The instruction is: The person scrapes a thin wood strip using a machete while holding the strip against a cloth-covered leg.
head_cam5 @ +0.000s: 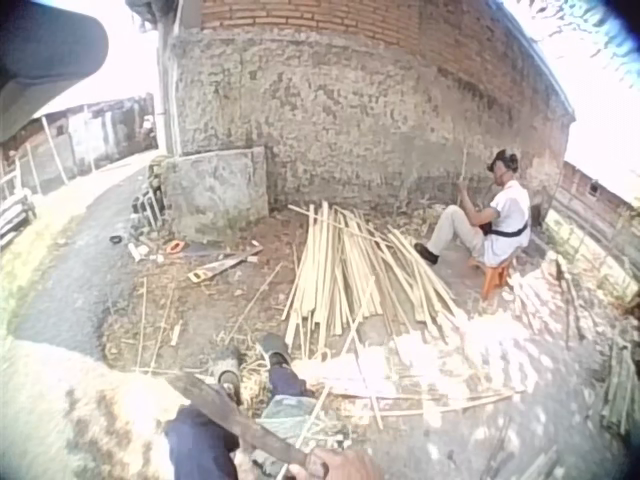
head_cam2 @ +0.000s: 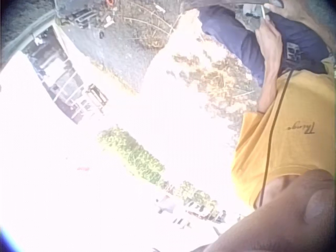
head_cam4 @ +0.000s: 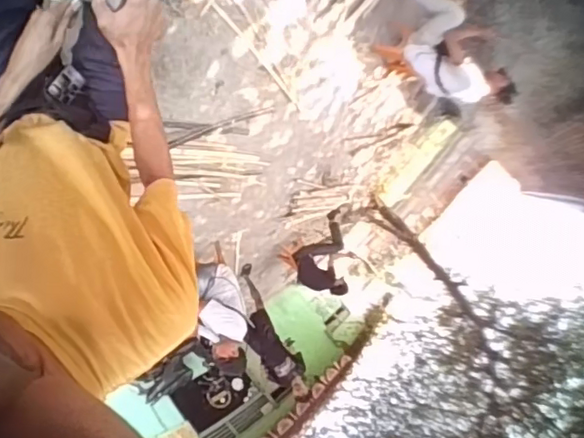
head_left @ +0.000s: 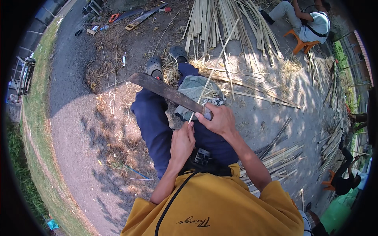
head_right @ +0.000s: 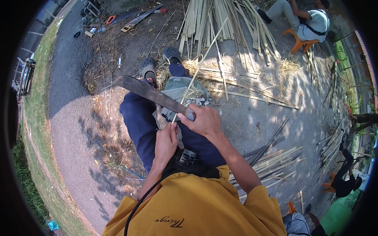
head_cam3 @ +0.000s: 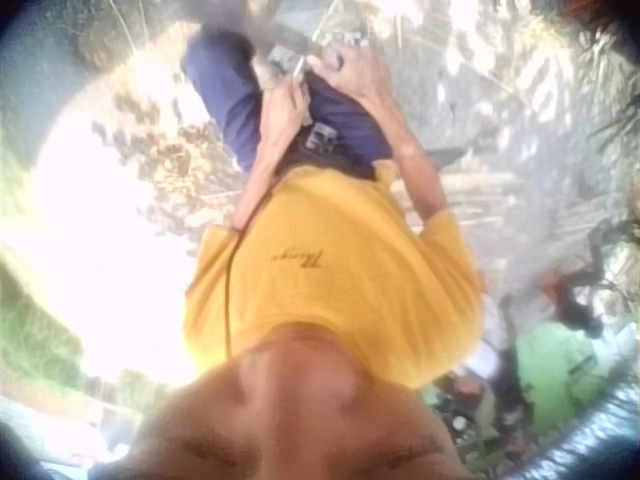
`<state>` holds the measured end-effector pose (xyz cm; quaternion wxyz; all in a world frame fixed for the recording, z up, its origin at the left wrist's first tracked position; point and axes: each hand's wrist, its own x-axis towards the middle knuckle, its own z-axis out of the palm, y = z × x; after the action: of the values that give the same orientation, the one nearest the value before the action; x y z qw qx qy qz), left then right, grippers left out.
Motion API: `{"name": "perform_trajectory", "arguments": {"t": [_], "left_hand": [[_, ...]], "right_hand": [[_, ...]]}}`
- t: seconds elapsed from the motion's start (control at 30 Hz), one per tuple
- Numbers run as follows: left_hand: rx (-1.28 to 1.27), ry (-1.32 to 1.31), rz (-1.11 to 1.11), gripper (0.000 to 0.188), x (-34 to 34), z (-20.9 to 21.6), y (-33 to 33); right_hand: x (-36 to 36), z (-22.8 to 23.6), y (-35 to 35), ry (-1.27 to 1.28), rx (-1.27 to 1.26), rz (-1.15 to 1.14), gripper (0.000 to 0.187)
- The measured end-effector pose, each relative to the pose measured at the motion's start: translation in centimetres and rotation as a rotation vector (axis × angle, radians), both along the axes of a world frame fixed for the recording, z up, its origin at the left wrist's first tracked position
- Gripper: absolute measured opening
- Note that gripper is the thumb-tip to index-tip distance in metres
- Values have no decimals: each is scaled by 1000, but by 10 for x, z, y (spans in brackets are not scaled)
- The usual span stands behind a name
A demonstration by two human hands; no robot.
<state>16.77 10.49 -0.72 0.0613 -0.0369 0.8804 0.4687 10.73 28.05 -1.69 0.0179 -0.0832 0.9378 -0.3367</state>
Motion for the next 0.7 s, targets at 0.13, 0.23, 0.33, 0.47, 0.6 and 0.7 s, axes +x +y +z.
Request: {"name": "perform_trajectory", "arguments": {"t": [0.13, 0.23, 0.33, 0.47, 0.6, 0.7], "left_hand": [[-89, -22, -3, 33, 24, -1, -7], [-78, -17, -11, 33, 13, -1, -6], [-44, -15, -7, 33, 6, 7, -6], [-124, -54, 11, 32, 37, 5, -8], [-94, -33, 8, 30, 38, 3, -7], [-115, -52, 11, 28, 13, 6, -4]], "right_hand": [[-3, -7, 5, -44, -24, -62, 49], [5, 0, 0, -47, 3, -53, 49], [7, 1, -5, -15, 27, -36, 49], [-10, -13, 9, 5, 2, -101, 50], [0, -1, 5, -47, -67, -107, 51], [9, -1, -1, -29, -62, -40, 53]]}}
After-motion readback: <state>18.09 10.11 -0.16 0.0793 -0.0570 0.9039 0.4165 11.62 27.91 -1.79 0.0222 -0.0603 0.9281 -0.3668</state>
